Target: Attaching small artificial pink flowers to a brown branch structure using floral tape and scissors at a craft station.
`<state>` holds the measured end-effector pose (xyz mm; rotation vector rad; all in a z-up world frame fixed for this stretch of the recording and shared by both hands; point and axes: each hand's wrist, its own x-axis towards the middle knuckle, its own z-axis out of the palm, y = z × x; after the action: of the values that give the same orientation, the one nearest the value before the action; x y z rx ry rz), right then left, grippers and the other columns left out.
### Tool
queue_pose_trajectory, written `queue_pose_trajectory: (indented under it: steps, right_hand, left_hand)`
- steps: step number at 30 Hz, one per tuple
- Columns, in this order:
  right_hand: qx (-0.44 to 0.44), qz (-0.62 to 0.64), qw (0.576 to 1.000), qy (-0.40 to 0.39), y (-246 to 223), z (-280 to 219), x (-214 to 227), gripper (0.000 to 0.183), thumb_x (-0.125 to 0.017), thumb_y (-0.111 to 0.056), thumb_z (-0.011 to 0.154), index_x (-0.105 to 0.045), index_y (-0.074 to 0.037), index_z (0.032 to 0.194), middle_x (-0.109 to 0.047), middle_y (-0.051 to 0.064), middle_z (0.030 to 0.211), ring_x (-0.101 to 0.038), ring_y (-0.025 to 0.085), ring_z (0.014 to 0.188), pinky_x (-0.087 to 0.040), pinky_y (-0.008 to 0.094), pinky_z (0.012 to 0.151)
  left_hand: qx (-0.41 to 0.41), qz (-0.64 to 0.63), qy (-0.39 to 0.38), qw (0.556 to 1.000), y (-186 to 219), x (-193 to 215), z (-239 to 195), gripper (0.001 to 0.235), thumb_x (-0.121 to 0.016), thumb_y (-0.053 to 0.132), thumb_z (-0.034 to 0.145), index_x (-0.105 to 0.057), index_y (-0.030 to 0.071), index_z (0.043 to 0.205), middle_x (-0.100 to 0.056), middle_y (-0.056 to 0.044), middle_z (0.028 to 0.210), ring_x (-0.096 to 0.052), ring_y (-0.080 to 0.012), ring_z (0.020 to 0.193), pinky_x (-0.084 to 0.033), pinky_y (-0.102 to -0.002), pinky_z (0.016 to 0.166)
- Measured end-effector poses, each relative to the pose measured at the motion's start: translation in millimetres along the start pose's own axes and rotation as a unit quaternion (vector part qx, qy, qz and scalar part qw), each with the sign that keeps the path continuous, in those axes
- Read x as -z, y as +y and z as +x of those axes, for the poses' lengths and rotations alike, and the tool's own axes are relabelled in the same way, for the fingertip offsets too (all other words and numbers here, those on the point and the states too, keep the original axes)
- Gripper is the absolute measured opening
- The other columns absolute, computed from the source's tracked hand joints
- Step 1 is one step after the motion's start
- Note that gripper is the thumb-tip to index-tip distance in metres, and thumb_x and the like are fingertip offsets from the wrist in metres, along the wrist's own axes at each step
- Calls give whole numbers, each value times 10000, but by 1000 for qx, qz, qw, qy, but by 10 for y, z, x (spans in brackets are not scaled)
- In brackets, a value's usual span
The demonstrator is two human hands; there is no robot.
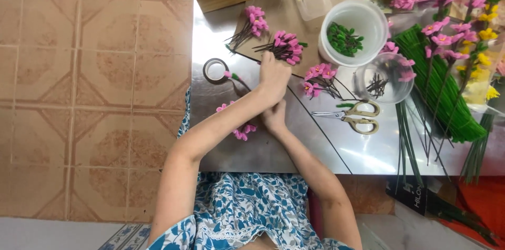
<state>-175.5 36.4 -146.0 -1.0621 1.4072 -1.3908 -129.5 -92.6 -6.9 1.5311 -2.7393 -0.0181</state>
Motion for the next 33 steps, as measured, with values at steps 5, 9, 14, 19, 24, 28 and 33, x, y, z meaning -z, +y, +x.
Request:
queue_pose_trajectory:
  steps: [5,9,14,19,24,28,33]
  right_hand:
    - [2,-4,1000,-18,-319,-126,-240,416,-955,49,984,-774,-95,638,-614,-3,531,-484,106,531,-459,295,556]
    - [5,-13,1000,-20,-802,-99,-365,299,-979,6,967,-819,-75,729,-737,49,609,-609,109,639,-489,296,609]
    - [-12,-22,1000,-20,-908,-104,-366,180,-995,-34,948,-860,-67,833,-773,79,714,-679,137,766,-551,340,675]
    - [-62,-15,998,-12,-752,-74,-280,73,-988,-19,944,-932,-64,928,-798,42,758,-689,131,809,-566,339,677]
    - [-141,32,989,9,-668,-86,-241,36,-938,-50,1023,-955,-44,992,-830,66,808,-703,159,800,-599,340,715]
    - [-153,80,985,1,-763,-18,-168,64,-936,-76,1077,-941,-66,1014,-780,56,759,-679,108,695,-538,282,572]
    - [-155,195,968,24,-1397,29,-184,83,-910,-42,1161,-895,13,1100,-748,114,836,-675,128,672,-511,221,563]
  left_hand:
    - [-53,-142,-88,985,-190,-360,-34,291,-1123,362,804,-978,256,1032,-891,-115,917,-687,-485,1202,-322,-653,1060]
    - [-112,-154,8,982,-471,-165,43,359,-952,97,951,-937,246,1278,-819,-141,1094,-617,-455,1309,-356,-621,1056]
    - [-228,-41,268,935,-412,-271,158,93,-904,149,908,-892,77,850,-741,-197,820,-624,-482,1090,-421,-619,985]
    - [-240,-6,257,936,-347,-397,184,105,-888,176,918,-882,123,827,-768,-167,793,-619,-485,1185,-414,-634,1084]
    - [-132,-149,214,956,-243,25,174,268,-851,287,1064,-777,32,1096,-725,-197,944,-627,-444,1216,-398,-611,1064]
    - [-54,-437,215,871,-637,1503,-601,235,-911,181,1142,-834,166,1363,-852,-23,1099,-650,-338,1357,-457,-517,1246]
    - [102,-512,268,810,-1149,1300,-1382,165,-1054,276,1121,-962,220,1246,-930,44,1101,-846,-251,1250,-608,-408,1207]
